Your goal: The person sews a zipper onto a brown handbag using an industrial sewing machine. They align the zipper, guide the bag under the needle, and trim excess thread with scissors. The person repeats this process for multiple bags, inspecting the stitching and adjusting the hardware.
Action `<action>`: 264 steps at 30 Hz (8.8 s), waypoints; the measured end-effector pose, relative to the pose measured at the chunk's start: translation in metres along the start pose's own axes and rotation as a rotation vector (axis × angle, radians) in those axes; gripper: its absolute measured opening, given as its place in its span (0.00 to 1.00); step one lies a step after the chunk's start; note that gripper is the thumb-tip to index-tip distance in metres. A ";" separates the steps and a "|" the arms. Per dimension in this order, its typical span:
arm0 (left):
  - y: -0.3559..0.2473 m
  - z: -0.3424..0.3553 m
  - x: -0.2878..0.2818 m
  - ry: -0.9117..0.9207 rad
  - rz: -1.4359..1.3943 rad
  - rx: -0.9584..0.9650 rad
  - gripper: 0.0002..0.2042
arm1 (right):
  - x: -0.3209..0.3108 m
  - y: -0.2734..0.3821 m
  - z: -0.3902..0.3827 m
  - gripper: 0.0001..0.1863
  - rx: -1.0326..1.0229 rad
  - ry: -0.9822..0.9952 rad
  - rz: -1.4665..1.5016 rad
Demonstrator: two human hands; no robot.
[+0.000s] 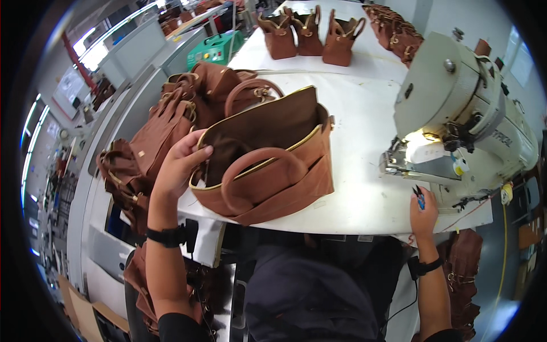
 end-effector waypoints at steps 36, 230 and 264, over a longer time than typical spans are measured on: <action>-0.004 -0.004 0.004 -0.192 -0.032 -0.119 0.15 | -0.001 0.005 0.001 0.12 -0.021 0.012 -0.026; 0.016 0.303 0.392 -0.132 0.812 0.401 0.13 | 0.023 0.031 -0.060 0.09 0.507 0.454 0.419; 0.007 0.199 0.228 0.003 0.754 0.693 0.14 | 0.020 0.042 -0.056 0.08 0.477 0.331 0.579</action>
Point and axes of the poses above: each hand's wrist, its own z-axis towards the middle knuckle, its own x-axis out of the palm, y = z × x, the point moved 6 cm from there along z, towards the middle knuckle, and after that the axes turned 11 degrees about -y, right-handed, at the moved point
